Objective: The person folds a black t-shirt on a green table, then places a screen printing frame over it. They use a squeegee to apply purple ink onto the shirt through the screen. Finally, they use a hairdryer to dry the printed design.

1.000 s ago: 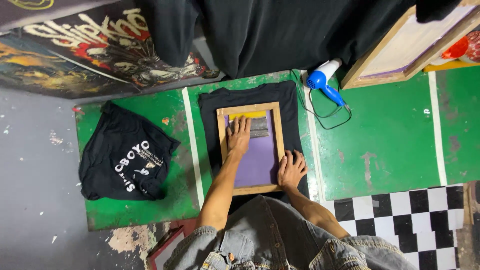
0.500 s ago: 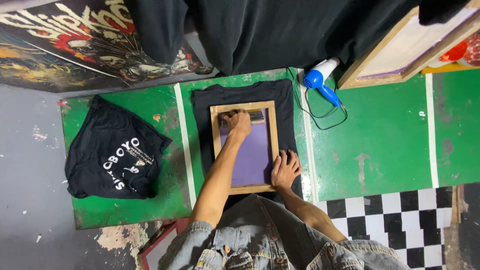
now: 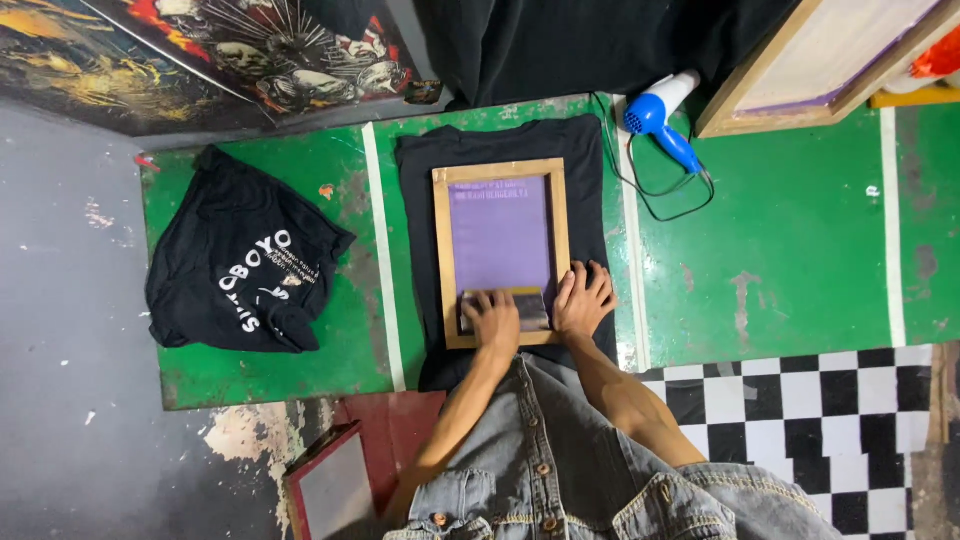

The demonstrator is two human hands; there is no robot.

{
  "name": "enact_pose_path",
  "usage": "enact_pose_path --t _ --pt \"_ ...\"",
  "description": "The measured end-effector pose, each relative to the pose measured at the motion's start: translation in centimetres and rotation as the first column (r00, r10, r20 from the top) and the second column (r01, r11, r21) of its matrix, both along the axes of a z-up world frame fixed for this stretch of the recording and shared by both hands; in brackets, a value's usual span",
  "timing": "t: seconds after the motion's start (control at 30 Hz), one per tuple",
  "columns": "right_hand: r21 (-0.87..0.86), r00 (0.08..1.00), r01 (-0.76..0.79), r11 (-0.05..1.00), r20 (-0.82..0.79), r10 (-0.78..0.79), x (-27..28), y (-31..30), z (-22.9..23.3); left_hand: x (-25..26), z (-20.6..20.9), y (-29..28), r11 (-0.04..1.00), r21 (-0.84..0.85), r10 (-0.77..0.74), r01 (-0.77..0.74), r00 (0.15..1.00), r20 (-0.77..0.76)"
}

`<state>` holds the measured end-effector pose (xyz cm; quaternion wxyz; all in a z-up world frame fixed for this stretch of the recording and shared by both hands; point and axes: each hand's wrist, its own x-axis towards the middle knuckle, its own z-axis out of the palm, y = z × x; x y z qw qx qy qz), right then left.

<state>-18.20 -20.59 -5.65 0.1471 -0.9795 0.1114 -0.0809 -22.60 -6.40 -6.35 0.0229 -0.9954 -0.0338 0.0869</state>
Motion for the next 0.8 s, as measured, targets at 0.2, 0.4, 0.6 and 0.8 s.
enact_pose_path --t 0.2,0.4,0.6,0.8 --pt "0.037 1.0 0.016 0.999 -0.02 -0.015 -0.3 0.2 0.5 -1.3 1.7 0.9 0.976 -0.199 -0.009 -0.086 0.902 -0.432" --pt "0.054 0.998 0.035 0.998 -0.061 -0.032 -0.6 0.4 1.7 5.3 -1.8 3.3 0.948 -0.307 -0.15 -0.086 0.73 -0.667" --pt "0.052 0.996 0.047 0.998 -0.081 -0.043 -0.2 0.3 1.3 16.0 5.2 4.0 0.969 -0.247 -0.207 -0.005 0.53 -0.822" --pt "0.034 0.996 0.042 0.999 -0.075 -0.04 0.2 0.3 0.9 23.2 12.9 4.9 0.964 -0.249 -0.099 -0.092 0.746 -0.659"
